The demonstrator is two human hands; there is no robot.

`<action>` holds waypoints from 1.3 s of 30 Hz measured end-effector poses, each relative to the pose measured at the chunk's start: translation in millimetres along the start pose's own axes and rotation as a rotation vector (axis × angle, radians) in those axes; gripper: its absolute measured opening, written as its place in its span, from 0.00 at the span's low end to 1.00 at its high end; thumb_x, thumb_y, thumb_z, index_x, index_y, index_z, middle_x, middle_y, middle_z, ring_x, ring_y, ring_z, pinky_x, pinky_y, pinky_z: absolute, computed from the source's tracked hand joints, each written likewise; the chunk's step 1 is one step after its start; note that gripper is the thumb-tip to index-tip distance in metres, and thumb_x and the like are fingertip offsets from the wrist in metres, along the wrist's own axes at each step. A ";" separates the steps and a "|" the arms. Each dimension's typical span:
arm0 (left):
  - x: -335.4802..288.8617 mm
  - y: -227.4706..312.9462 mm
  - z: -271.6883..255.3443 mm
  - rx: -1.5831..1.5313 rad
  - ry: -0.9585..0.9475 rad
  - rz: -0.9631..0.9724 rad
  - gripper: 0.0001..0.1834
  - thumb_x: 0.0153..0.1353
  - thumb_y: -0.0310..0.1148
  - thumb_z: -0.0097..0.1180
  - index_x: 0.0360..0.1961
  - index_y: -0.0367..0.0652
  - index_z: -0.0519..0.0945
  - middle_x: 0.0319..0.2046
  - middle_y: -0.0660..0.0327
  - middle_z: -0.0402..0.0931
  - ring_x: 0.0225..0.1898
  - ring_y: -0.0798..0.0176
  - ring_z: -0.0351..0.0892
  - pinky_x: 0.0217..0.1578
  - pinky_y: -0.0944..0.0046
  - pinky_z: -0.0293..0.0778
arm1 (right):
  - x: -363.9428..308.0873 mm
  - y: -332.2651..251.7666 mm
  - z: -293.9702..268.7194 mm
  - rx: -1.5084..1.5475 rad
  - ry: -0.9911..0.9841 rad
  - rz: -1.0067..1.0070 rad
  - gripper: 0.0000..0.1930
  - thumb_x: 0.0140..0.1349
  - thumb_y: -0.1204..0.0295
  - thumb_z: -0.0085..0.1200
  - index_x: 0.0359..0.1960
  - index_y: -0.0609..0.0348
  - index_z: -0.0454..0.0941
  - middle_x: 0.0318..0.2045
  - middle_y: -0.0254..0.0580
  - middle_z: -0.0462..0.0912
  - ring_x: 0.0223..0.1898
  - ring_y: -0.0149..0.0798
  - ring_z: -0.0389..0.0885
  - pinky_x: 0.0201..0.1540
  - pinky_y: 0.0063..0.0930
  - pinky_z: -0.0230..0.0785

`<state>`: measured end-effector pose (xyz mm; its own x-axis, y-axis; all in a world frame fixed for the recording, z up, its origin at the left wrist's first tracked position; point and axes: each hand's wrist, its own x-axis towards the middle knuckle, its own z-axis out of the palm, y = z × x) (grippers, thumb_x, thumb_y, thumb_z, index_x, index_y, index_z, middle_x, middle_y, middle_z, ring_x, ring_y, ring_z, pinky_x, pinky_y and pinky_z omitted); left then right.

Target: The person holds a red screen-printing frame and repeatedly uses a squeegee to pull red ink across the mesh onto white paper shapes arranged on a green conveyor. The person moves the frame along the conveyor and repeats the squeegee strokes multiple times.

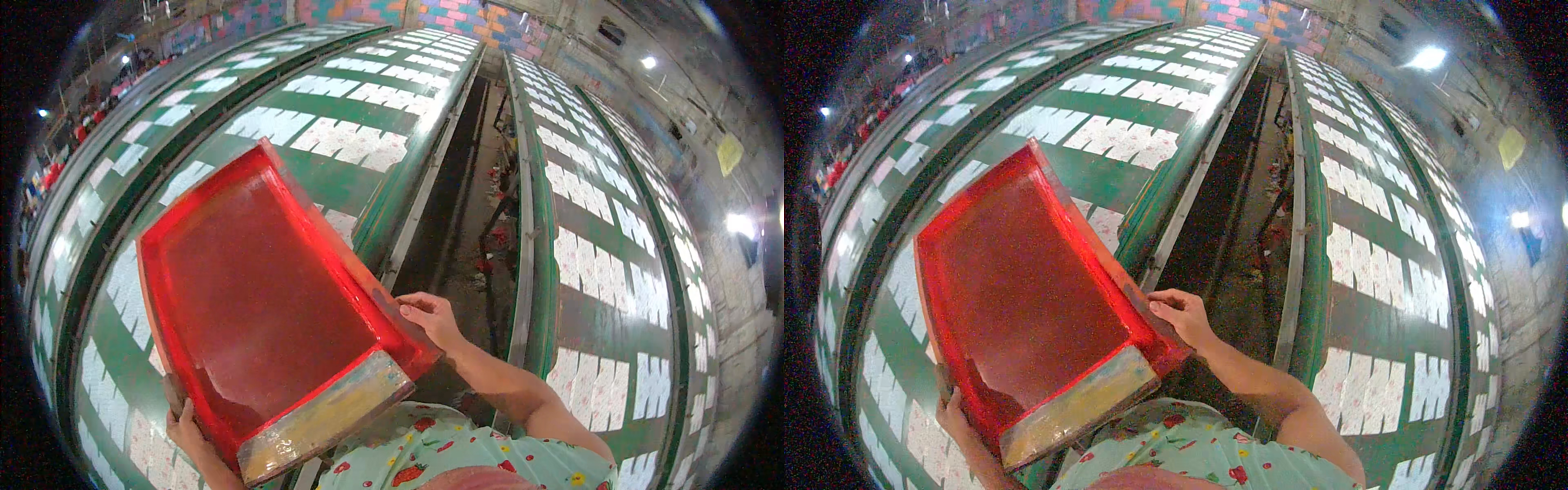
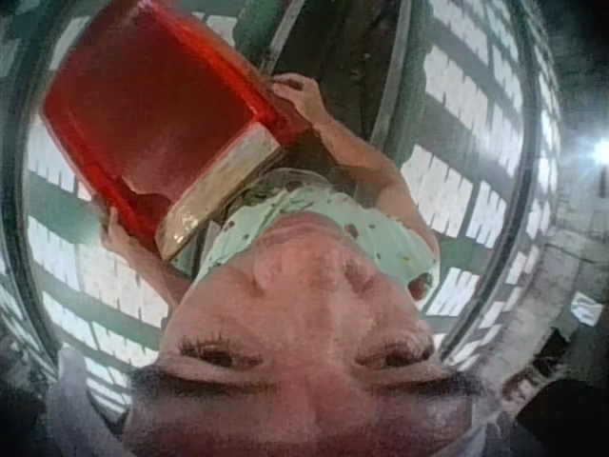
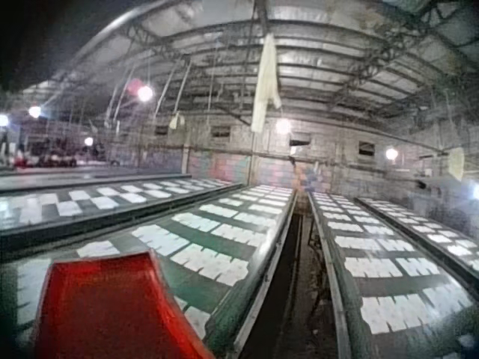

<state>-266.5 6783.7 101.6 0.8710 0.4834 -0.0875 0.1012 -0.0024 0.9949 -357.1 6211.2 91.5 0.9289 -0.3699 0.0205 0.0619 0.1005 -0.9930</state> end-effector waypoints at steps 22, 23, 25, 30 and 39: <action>-36.7 11.5 263.9 0.139 0.345 -0.058 0.26 0.62 0.34 0.74 0.58 0.28 0.86 0.46 0.48 0.89 0.43 0.49 0.89 0.46 0.51 0.84 | 354.1 16.1 -83.7 0.210 -0.418 0.193 0.13 0.73 0.73 0.72 0.56 0.62 0.92 0.43 0.32 0.94 0.43 0.24 0.87 0.49 0.22 0.79; -48.2 12.1 286.9 0.140 0.374 -0.057 0.27 0.62 0.34 0.74 0.58 0.28 0.86 0.46 0.48 0.89 0.43 0.49 0.89 0.46 0.51 0.84 | 375.3 19.3 -96.6 0.206 -0.446 0.190 0.13 0.73 0.73 0.72 0.56 0.62 0.92 0.42 0.32 0.94 0.43 0.24 0.87 0.48 0.22 0.79; -70.3 20.6 336.2 0.144 0.426 -0.054 0.27 0.62 0.34 0.74 0.59 0.28 0.86 0.46 0.48 0.89 0.43 0.49 0.89 0.46 0.51 0.84 | 418.1 22.5 -122.2 0.221 -0.494 0.179 0.13 0.73 0.72 0.72 0.55 0.62 0.92 0.42 0.31 0.94 0.42 0.23 0.87 0.48 0.22 0.79; -114.9 50.6 461.1 0.136 0.502 -0.071 0.27 0.62 0.34 0.74 0.59 0.28 0.86 0.46 0.47 0.89 0.43 0.49 0.89 0.46 0.51 0.84 | 511.0 4.5 -197.3 0.236 -0.555 0.252 0.12 0.72 0.72 0.74 0.54 0.61 0.93 0.41 0.30 0.93 0.42 0.22 0.87 0.48 0.22 0.80; -140.5 95.5 577.8 0.098 0.569 -0.079 0.28 0.62 0.35 0.75 0.59 0.28 0.86 0.46 0.47 0.89 0.43 0.49 0.89 0.46 0.51 0.84 | 615.2 -18.0 -264.6 0.228 -0.618 0.317 0.13 0.73 0.75 0.69 0.57 0.62 0.91 0.46 0.34 0.94 0.47 0.25 0.88 0.53 0.24 0.81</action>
<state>-101.5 6209.8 179.4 0.4664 0.8796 -0.0936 0.2231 -0.0146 0.9747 116.6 5737.5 91.3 0.9472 0.2907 -0.1355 -0.2325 0.3312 -0.9145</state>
